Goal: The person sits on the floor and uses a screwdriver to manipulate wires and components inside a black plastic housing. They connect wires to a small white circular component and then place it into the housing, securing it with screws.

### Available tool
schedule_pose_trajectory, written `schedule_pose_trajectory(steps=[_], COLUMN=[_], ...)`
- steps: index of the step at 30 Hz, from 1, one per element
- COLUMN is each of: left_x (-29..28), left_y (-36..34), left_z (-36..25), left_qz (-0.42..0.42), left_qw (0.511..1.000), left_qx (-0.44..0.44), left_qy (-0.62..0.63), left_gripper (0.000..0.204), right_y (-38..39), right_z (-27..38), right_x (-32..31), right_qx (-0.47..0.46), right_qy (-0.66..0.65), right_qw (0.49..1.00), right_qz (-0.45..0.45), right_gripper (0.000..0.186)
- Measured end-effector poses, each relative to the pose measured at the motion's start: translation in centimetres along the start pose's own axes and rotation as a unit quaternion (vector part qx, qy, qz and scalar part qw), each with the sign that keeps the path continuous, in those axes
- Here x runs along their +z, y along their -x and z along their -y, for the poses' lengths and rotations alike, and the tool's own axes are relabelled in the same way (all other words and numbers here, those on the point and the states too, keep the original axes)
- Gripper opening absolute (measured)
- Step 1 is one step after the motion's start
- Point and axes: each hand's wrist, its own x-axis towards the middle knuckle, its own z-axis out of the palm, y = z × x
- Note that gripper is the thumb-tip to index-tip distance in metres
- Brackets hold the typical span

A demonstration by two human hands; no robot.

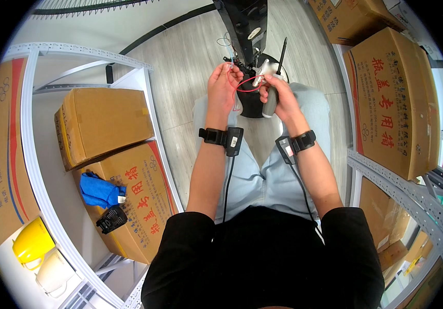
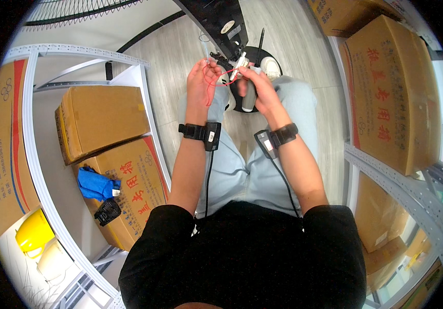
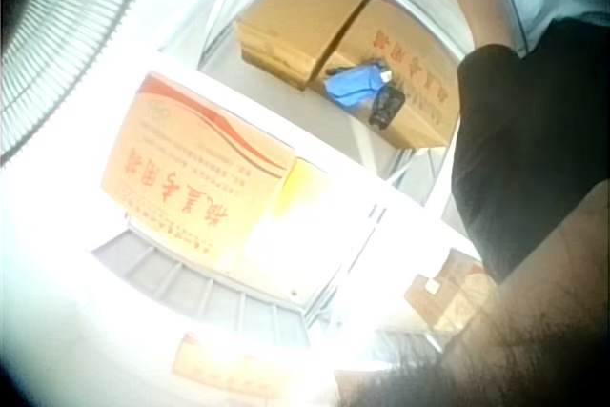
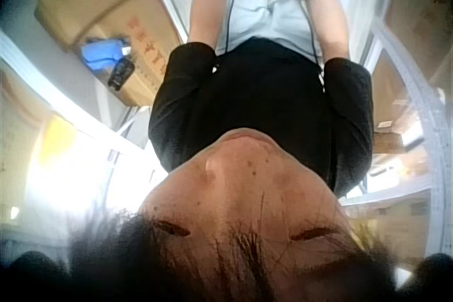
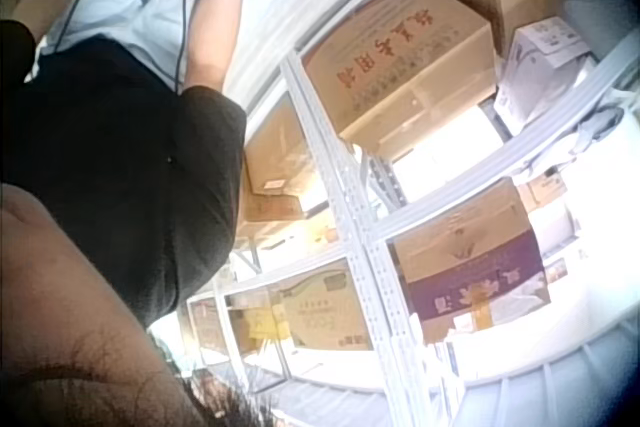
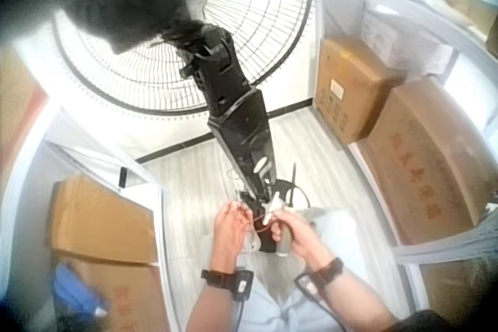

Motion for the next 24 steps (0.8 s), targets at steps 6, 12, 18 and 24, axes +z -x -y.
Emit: schedule_pose_trajectory(steps=[6,12,18,24], left_x=[0.1,-0.1,-0.4,-0.6], left_y=[0.3,0.7,0.6,0.5], left_z=[-0.4,-0.5,-0.4,-0.4], left_qz=[-0.033,-0.01,-0.001,0.001], left_qw=[0.999,0.999,0.998,0.998], left_qx=[0.023,0.04,0.042,0.044], left_qy=[-0.017,-0.031,-0.042,-0.053], left_gripper=[0.016,0.019,0.02,0.021], right_y=[-0.3,-0.9,-1.2,-1.1], right_z=[-0.6,-1.3,-1.5,-1.4], right_x=[2.0,3.3,3.2,3.4], right_qx=[-0.084,-0.093,-0.092,-0.091], right_qy=[0.097,0.167,0.181,0.188], right_qw=[0.991,0.981,0.978,0.977], right_qz=[-0.037,-0.043,-0.042,-0.046], right_gripper=[0.042,0.051,0.049,0.046])
